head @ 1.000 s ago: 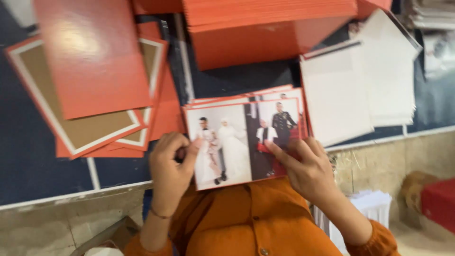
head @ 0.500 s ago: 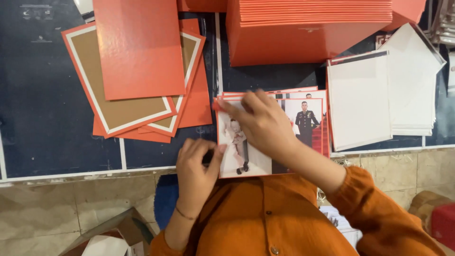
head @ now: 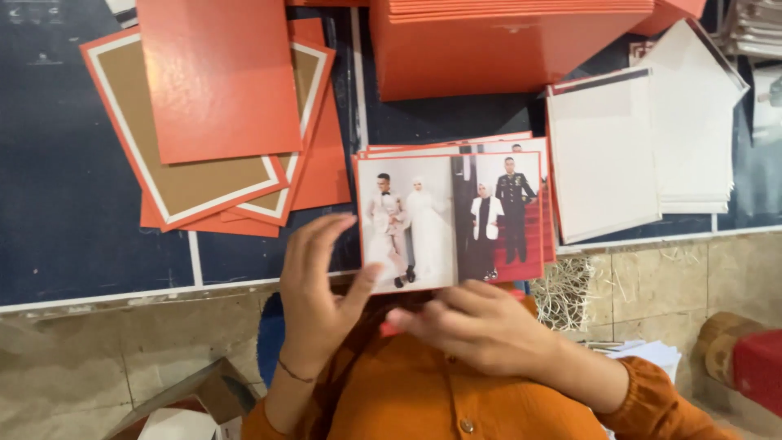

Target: The person repeatedly picks up orange card covers and inserts white inner sheets, then uses a red stapler to fasten the edges. They open and close the cards to check alignment, handling multiple cards one at a time.

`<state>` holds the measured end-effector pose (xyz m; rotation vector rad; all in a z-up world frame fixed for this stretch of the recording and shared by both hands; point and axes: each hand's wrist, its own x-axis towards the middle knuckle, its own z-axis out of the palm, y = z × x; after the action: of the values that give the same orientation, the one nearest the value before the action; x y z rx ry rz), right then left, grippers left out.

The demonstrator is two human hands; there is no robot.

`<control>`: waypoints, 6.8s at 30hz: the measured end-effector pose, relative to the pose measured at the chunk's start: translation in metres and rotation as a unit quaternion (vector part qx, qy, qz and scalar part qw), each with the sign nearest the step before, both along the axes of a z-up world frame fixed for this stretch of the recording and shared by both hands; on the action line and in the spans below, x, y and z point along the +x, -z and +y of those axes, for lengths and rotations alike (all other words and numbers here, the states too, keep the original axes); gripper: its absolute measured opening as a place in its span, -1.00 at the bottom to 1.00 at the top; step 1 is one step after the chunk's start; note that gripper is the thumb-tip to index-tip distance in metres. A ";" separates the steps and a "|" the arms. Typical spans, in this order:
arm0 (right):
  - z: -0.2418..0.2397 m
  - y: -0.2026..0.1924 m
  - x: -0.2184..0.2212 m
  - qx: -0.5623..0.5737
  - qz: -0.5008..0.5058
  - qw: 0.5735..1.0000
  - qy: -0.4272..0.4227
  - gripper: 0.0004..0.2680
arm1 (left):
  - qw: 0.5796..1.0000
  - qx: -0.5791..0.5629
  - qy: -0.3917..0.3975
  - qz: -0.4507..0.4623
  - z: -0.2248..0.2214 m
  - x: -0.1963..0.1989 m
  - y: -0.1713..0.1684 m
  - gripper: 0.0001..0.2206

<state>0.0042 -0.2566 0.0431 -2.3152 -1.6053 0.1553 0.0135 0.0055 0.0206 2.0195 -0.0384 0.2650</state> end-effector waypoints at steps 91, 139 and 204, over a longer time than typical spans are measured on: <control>-0.137 0.017 0.020 0.498 0.279 0.703 0.424 -0.67 | 0.937 0.288 0.091 -0.174 -0.026 -0.012 0.017 -0.40; -0.199 0.047 -0.005 -0.109 -0.156 0.868 0.458 -0.64 | 0.833 0.410 0.118 -0.352 -0.068 0.155 -0.086 -0.88; -0.149 -0.058 -0.001 0.469 0.075 0.578 0.663 -0.91 | 0.956 -0.237 -0.083 0.152 -0.017 -0.005 -0.011 -0.78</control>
<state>0.0028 -0.4053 0.1009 -1.8030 0.4713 -0.6547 0.0088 -0.0112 0.0319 1.5631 0.3590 0.0545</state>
